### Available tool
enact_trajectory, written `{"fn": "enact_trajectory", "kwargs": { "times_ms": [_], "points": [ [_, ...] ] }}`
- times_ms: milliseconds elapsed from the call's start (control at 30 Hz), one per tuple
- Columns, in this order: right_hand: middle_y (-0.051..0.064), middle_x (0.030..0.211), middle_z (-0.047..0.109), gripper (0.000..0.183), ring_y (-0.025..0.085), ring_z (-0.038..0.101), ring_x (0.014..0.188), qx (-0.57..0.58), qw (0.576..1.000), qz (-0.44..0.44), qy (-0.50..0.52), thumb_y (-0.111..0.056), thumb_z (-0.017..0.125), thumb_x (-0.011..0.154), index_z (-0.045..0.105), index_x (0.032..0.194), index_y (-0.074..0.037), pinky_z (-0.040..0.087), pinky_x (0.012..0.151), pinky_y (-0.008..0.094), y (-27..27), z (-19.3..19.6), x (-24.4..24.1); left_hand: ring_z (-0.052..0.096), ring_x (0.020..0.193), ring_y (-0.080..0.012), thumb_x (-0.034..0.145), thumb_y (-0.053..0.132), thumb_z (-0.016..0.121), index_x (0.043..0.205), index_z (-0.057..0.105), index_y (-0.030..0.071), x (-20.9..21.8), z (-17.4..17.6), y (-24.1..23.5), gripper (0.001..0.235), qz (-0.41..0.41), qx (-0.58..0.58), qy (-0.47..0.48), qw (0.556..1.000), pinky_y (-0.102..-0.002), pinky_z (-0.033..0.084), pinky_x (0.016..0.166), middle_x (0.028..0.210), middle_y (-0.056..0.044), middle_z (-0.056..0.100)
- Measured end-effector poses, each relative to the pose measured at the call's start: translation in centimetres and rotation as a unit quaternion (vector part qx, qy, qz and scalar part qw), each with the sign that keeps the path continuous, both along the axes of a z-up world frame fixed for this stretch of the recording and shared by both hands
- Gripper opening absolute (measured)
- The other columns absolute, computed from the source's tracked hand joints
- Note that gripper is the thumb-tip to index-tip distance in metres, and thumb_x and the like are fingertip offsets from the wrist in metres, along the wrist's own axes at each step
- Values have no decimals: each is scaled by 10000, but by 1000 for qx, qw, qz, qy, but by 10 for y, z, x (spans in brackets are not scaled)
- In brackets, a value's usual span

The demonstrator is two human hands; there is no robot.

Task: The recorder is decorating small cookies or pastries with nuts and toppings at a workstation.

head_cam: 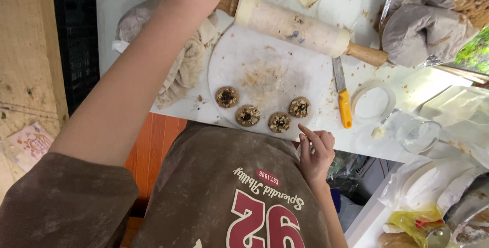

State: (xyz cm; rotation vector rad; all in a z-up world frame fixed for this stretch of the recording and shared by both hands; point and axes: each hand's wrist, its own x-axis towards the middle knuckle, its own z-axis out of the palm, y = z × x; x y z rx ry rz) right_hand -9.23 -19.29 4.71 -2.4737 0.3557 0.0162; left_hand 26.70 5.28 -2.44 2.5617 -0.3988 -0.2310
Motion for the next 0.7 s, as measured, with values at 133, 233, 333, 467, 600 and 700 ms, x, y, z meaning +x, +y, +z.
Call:
{"fn": "enact_trajectory", "kwargs": {
  "times_ms": [133, 233, 333, 467, 600, 700],
  "points": [
    [62, 793, 536, 243, 212, 500, 793, 16, 1000, -9, 14, -3, 727, 929, 774, 1159, -65, 423, 756, 342, 4, 8, 1, 701, 684, -262, 980, 209, 666, 918, 724, 24, -53, 69, -6, 204, -18, -132, 92, 987, -418, 582, 606, 790, -131, 732],
    [69, 819, 556, 245, 206, 527, 814, 51, 999, -10, 11, 9, 709, 947, 763, 1177, -56, 445, 758, 340, 11, 11, 9, 643, 589, -211, 894, 108, 655, 759, 694, 36, -115, 82, -5, 158, -69, -128, 253, 956, -373, 573, 608, 689, -113, 688],
    [89, 889, 605, 264, 212, 576, 860, 88, 996, 30, 5, 5, 700, 940, 742, 1197, -42, 476, 777, 346, 27, 14, 29, 644, 599, -304, 819, 66, 696, 727, 705, 16, -179, 63, 0, 105, -96, -124, 303, 940, -421, 546, 643, 671, -173, 672],
    [116, 913, 613, 265, 272, 595, 883, 142, 981, 115, 60, -21, 737, 894, 747, 1159, -25, 501, 771, 369, 51, 8, 51, 676, 745, -419, 781, 70, 738, 781, 761, 14, -232, 41, 1, 61, -58, -106, 264, 957, -497, 531, 702, 737, -215, 683],
    [114, 937, 611, 220, 285, 605, 898, 150, 977, 146, 51, -30, 747, 895, 719, 1112, -8, 497, 788, 385, 57, -1, 51, 693, 786, -405, 815, 59, 713, 795, 765, 4, -249, 36, 5, 77, -31, -69, 305, 949, -489, 546, 742, 766, -211, 701],
    [119, 934, 609, 228, 292, 602, 891, 154, 976, 144, 61, -22, 743, 894, 725, 1121, -19, 500, 779, 385, 60, -3, 50, 722, 786, -374, 784, 64, 708, 848, 771, 19, -252, 34, 7, 101, 26, -78, 345, 935, -454, 576, 744, 775, -204, 717]
  ]
}}
